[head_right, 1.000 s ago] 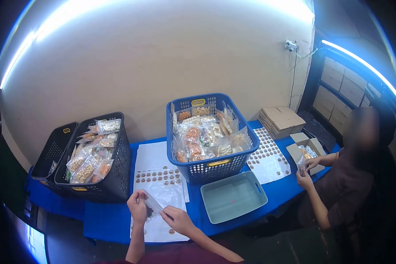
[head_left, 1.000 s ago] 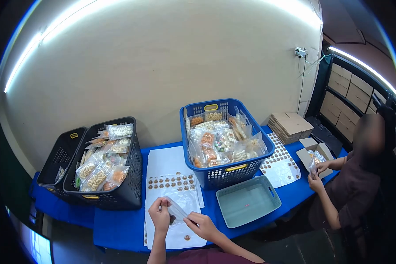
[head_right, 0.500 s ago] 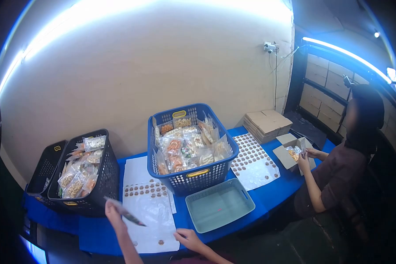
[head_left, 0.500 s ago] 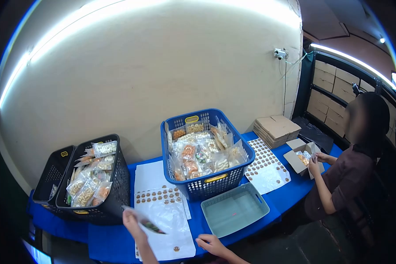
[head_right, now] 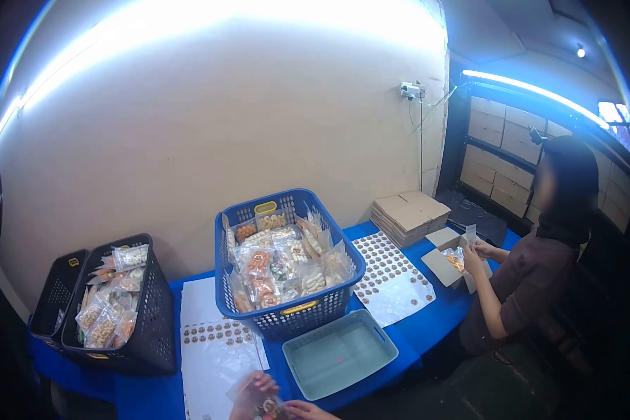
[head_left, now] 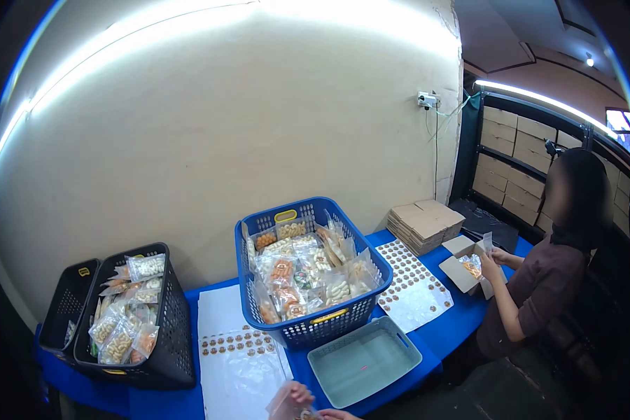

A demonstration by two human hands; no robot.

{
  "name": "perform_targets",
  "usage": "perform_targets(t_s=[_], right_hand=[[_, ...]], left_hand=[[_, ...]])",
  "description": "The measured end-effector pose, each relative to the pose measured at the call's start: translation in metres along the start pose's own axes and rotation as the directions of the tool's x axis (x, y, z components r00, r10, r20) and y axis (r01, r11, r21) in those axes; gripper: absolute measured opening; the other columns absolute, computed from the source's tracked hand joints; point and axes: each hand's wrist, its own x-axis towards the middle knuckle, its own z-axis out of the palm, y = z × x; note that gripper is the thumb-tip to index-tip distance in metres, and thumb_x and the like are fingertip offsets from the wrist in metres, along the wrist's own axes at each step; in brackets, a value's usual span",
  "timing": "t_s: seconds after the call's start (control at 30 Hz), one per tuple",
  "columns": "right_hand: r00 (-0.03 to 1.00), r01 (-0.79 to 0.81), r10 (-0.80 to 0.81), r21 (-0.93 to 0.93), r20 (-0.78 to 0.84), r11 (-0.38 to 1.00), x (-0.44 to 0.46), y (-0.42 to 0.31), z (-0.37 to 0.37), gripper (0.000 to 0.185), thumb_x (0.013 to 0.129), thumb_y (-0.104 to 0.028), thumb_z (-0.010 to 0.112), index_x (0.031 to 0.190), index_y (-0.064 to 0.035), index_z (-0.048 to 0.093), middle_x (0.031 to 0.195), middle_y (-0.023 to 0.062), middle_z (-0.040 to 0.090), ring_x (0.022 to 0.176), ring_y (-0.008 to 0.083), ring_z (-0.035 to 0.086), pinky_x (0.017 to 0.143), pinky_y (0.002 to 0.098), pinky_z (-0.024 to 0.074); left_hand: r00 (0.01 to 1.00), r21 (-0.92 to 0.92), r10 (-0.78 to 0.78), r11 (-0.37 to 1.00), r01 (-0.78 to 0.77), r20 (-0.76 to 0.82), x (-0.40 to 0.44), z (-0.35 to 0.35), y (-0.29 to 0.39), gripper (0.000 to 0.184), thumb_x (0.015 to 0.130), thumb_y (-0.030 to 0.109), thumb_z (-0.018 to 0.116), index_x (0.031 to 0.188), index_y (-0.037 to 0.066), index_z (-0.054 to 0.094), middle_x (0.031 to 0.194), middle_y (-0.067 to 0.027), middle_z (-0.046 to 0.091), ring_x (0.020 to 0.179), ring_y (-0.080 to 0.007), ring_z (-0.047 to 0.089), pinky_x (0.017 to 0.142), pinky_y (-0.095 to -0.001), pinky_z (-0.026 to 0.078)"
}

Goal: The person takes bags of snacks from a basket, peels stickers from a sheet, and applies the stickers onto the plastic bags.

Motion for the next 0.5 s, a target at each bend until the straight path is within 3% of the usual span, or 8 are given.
perform_targets(t_s=[0.07,0.13,0.17,0.2,0.27,0.33,0.4,0.5], right_hand=[[0.994,-0.075,0.067,0.094,0.086,0.993,0.003,0.009,-0.006,0.028,0.086,-0.024,0.051,0.105,-0.0037,0.053,0.092,0.0035,0.058,0.084,0.0135,0.056,0.074,0.0284,0.0460],[0.984,-0.064,0.040,0.131,0.174,0.989,-0.007,-0.006,-0.003,0.026,0.086,-0.024,0.052,0.102,-0.0036,0.055,0.090,0.0031,0.059,0.083,0.0138,0.057,0.073,0.0284,0.0460],[1.000,0.016,-0.015,0.064,-0.017,0.998,-0.007,-0.001,-0.013,0.025,0.086,-0.025,0.050,0.096,-0.0034,0.059,0.083,0.0030,0.060,0.076,0.0130,0.057,0.070,0.0273,0.0456],[0.993,0.102,-0.099,0.035,-0.071,0.994,-0.011,0.000,-0.032,0.021,0.084,-0.020,0.055,0.092,-0.0011,0.060,0.078,0.0042,0.060,0.070,0.0113,0.055,0.064,0.0250,0.0439],[0.955,0.127,-0.105,0.060,-0.278,0.990,-0.027,-0.017,-0.050,0.033,0.088,-0.021,0.045,0.105,0.0067,0.051,0.103,0.0124,0.057,0.095,0.0192,0.056,0.085,0.0332,0.0434],[0.890,0.291,-0.263,0.022,-0.372,0.956,-0.043,-0.040,-0.049,0.030,0.088,-0.022,0.047,0.100,0.0048,0.055,0.093,0.0091,0.060,0.086,0.0153,0.057,0.079,0.0285,0.0447],[0.781,0.264,-0.376,-0.281,-0.499,0.923,-0.049,-0.036,-0.058,0.030,0.087,-0.025,0.049,0.096,0.0025,0.057,0.087,0.0044,0.061,0.079,0.0100,0.056,0.073,0.0231,0.0432],[0.691,0.295,-0.440,-0.332,-0.573,0.896,-0.054,-0.029,-0.055,0.029,0.086,-0.027,0.051,0.090,0.0003,0.060,0.082,0.0005,0.059,0.074,0.0063,0.052,0.067,0.0203,0.0408]], left_hand=[[0.947,-0.295,-0.191,0.949,0.111,-0.258,0.021,0.029,-0.017,0.023,0.087,0.027,0.042,0.086,0.005,0.049,0.072,-0.0021,0.050,0.070,-0.0153,0.049,0.073,-0.0321,0.040],[0.816,0.051,-0.141,0.978,0.204,-0.561,0.030,0.032,-0.021,0.033,0.089,0.034,0.037,0.101,0.005,0.046,0.087,-0.0052,0.052,0.084,-0.0190,0.051,0.081,-0.0357,0.038],[0.722,0.201,-0.077,0.935,0.292,-0.688,0.031,0.034,-0.025,0.039,0.090,0.038,0.035,0.109,0.005,0.044,0.094,-0.0067,0.054,0.091,-0.0209,0.052,0.085,-0.0375,0.038],[0.712,0.233,-0.100,0.906,0.354,-0.695,0.031,0.040,-0.028,0.044,0.089,0.041,0.033,0.115,0.006,0.039,0.099,-0.0081,0.052,0.095,-0.0219,0.050,0.087,-0.0382,0.037],[0.696,0.303,-0.141,0.827,0.474,-0.705,0.030,0.051,-0.032,0.057,0.088,0.049,0.029,0.126,0.006,0.030,0.108,-0.0107,0.049,0.103,-0.0240,0.048,0.091,-0.0398,0.035],[0.709,0.399,-0.246,0.685,0.610,-0.661,0.020,0.040,-0.044,0.055,0.090,0.045,0.032,0.126,0.004,0.030,0.114,-0.0117,0.047,0.102,-0.0224,0.050,0.087,-0.0357,0.041],[0.795,0.761,-0.192,0.229,0.607,-0.576,0.021,0.051,-0.065,0.042,0.089,0.034,0.041,0.115,0.001,0.045,0.096,-0.0110,0.057,0.084,-0.0184,0.058,0.074,-0.0295,0.047],[0.779,0.806,-0.211,-0.204,0.555,-0.590,0.043,0.067,-0.080,0.029,0.088,0.025,0.046,0.097,-0.001,0.056,0.076,-0.0087,0.061,0.067,-0.0141,0.060,0.061,-0.0258,0.048]])
